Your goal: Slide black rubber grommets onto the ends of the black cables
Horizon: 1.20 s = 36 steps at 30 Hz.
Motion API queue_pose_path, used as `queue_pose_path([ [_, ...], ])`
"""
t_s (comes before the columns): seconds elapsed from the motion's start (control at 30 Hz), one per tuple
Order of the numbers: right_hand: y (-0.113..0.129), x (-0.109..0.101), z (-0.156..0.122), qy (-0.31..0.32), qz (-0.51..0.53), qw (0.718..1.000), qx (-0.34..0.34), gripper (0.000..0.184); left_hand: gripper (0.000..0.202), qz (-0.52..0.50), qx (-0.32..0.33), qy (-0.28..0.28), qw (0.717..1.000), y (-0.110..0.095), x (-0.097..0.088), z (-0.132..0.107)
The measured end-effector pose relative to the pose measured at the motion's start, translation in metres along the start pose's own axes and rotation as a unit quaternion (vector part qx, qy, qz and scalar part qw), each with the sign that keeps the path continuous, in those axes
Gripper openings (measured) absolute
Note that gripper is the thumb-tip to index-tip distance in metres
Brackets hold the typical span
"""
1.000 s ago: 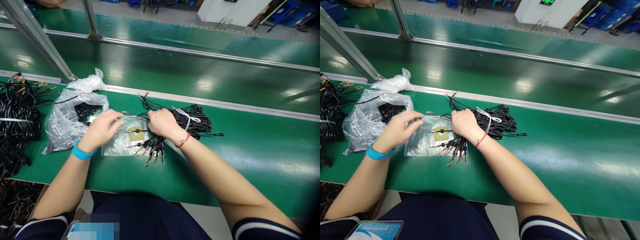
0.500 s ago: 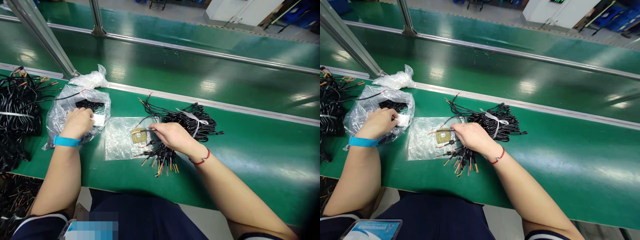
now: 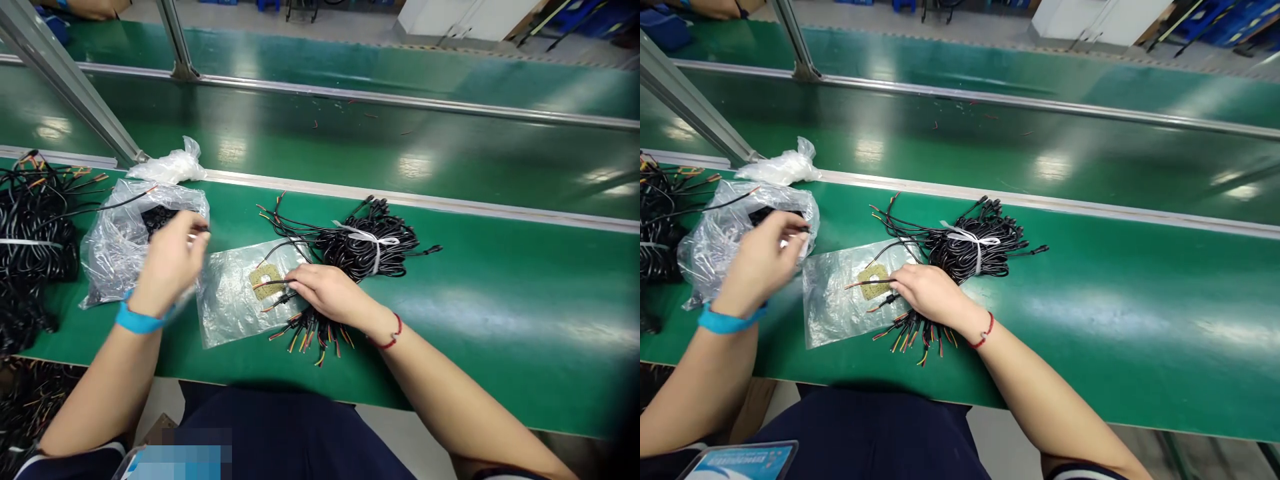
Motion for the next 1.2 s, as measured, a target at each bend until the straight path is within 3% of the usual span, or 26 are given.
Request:
queue_pose_path([
  [0.07,-0.003,0.004,-0.005,-0.02,-0.027,0.999,-0.002,0.03,0.022,-0.048,0.059,0.008,0.997,-0.028,0.019,-0.017],
  [0.13,-0.005,0.006,-0.009,-0.045,-0.044,0.998,-0.014,0.031,0.019,-0.062,0.123,0.03,0.99,-0.043,0.046,-0.033],
  [0.23,-0.006,0.003,-0.012,-0.072,-0.044,0.996,-0.022,0.033,0.019,-0.083,0.187,0.049,0.978,-0.041,0.074,-0.038],
  [0.43,-0.013,-0.007,-0.009,-0.111,-0.045,0.989,0.092,0.049,0.02,-0.091,0.267,0.081,0.956,-0.031,0.084,0.001],
  [0.57,-0.016,-0.002,-0.005,-0.109,-0.078,0.981,0.143,0.049,0.019,-0.107,0.276,0.082,0.952,-0.032,0.086,0.017],
  [0.67,-0.017,-0.002,-0.003,-0.12,-0.057,0.978,0.159,0.047,0.018,-0.143,0.245,0.071,0.956,-0.03,0.081,0.018],
  [0.8,0.001,-0.011,0.009,-0.176,0.017,0.983,0.057,0.038,0.015,-0.272,0.108,0.022,0.956,-0.019,0.058,0.019],
  [0.9,0.007,-0.012,0.018,-0.196,0.035,0.979,0.032,0.037,0.022,-0.458,0.014,0.041,0.888,-0.019,0.048,0.017],
  [1.0,0.003,-0.003,0.021,-0.161,-0.028,0.985,0.058,0.035,0.025,-0.577,-0.026,0.099,0.811,-0.032,0.049,0.015],
  [1.1,-0.004,0.008,0.017,-0.104,-0.096,0.987,0.071,0.037,0.014,-0.628,-0.067,0.128,0.765,-0.036,0.057,0.013],
  [1.2,-0.006,0.016,0.011,-0.048,-0.149,0.986,0.062,0.037,0.011,-0.65,-0.109,0.137,0.739,-0.032,0.071,0.009],
])
Point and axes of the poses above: each hand's wrist, its own z-axis towards the middle knuckle, its own x-axis out of the palm, y = z × x, the point moved 7 cm from there along z, towards the middle knuckle, and after that the axes turned 15 degrees about z, right-handed, at the moved point
